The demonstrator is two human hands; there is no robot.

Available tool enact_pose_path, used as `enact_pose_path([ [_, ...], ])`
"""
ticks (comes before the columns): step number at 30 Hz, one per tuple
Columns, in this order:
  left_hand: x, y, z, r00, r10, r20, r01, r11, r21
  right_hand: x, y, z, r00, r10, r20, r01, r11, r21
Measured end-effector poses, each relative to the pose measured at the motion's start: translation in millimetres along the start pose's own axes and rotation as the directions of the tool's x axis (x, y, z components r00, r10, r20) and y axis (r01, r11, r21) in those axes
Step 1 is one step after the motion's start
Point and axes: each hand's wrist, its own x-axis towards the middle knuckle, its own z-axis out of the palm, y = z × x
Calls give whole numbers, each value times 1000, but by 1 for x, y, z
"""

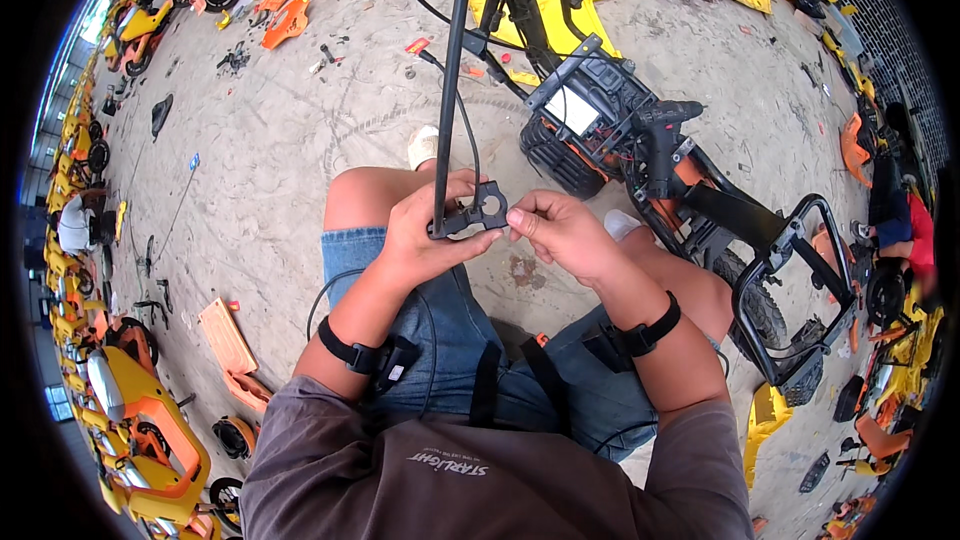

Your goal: The person manipulates a small black plastic component with wires, fitting pieces together by hand and securing them with a drill while sitting in a large service bay containing several scooters.

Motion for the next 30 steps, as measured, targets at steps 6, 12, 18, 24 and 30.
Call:
enact_pose_path([
  [6,-1,-1,1,1000,-16,-5,16,1000,3,1,1,0,999,-14,-35,13,1000,-9],
  [12,-2,-6,1,1000,-7,-5,7,1000,7,2,1,-1,998,-65,-28,65,998,-7],
  [18,0,-4,1,1000,1,-3,-1,999,47,0,-5,-2,1000,16,17,-16,1000,15],
  [24,0,0,1,1000,-26,13,26,999,31,2,4,0,985,-167,-39,158,973,-166],
  [30,-1,-4,3,1000,-14,-8,14,1000,14,2,4,1,957,-283,-66,262,938,-229],
])
